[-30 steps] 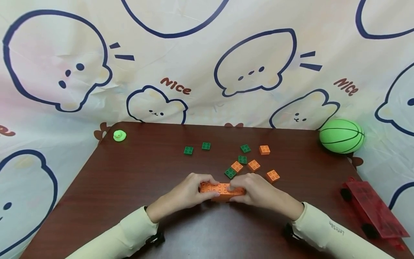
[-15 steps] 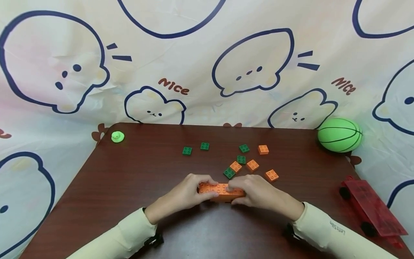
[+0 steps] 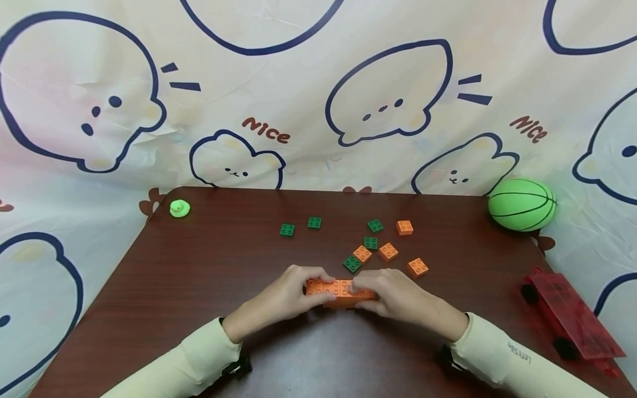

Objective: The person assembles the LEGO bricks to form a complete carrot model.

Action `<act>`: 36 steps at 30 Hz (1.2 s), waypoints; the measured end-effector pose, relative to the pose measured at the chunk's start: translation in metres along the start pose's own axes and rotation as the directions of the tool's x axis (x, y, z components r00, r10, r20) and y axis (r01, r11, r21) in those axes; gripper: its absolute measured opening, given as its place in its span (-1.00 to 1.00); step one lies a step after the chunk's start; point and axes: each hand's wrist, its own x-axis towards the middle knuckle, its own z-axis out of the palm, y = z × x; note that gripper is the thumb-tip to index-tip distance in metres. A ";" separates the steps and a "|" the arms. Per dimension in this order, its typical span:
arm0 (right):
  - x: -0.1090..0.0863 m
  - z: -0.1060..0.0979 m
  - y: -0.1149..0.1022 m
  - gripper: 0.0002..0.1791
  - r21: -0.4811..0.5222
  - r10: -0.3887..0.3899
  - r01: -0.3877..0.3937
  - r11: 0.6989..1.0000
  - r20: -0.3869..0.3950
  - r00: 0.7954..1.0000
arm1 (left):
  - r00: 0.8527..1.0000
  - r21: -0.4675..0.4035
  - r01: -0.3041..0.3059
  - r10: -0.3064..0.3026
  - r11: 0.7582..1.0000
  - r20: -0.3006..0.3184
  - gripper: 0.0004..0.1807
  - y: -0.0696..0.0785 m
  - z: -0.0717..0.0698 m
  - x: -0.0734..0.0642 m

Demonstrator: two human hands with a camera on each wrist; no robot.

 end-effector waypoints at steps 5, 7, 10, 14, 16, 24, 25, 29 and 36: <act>-0.001 0.000 0.001 -0.74 0.001 0.002 -0.002 1.000 -0.005 1.000 | 1.000 0.007 0.000 0.000 1.000 0.008 -0.77 -0.002 -0.003 0.002; -0.001 0.000 0.001 -0.74 0.010 0.007 -0.007 1.000 0.001 1.000 | 1.000 0.009 0.003 -0.003 1.000 0.027 -0.81 -0.004 -0.006 0.005; -0.002 0.000 0.001 -0.75 0.018 0.013 -0.013 1.000 0.007 1.000 | 0.999 0.046 -0.004 0.002 0.999 0.054 -0.79 -0.009 -0.013 0.016; -0.003 -0.001 0.001 -0.75 0.021 0.014 -0.014 1.000 0.012 1.000 | 0.994 0.172 -0.069 0.053 0.983 0.093 -0.73 -0.015 -0.022 0.043; -0.002 -0.002 0.002 -0.74 0.019 0.014 -0.014 1.000 0.011 1.000 | 0.988 0.246 -0.109 0.077 0.963 0.137 -0.71 -0.017 -0.026 0.059; -0.001 -0.001 0.003 -0.73 0.032 -0.008 0.008 0.999 0.005 1.000 | 0.929 0.477 -0.207 0.018 0.854 0.371 -0.41 -0.019 -0.023 0.109; -0.001 -0.001 0.003 -0.73 0.034 -0.010 0.010 0.999 0.006 1.000 | 0.922 0.504 -0.212 0.000 0.837 0.387 -0.39 -0.019 -0.021 0.113; -0.001 -0.001 0.003 -0.73 0.030 -0.013 0.013 0.999 0.008 1.000 | 0.924 0.597 -0.205 -0.048 0.776 0.380 -0.44 -0.017 -0.017 0.121; -0.001 -0.002 0.003 -0.73 0.028 -0.014 0.014 0.999 0.003 1.000 | 0.961 0.650 -0.145 -0.050 0.746 0.272 -0.74 -0.025 -0.029 0.118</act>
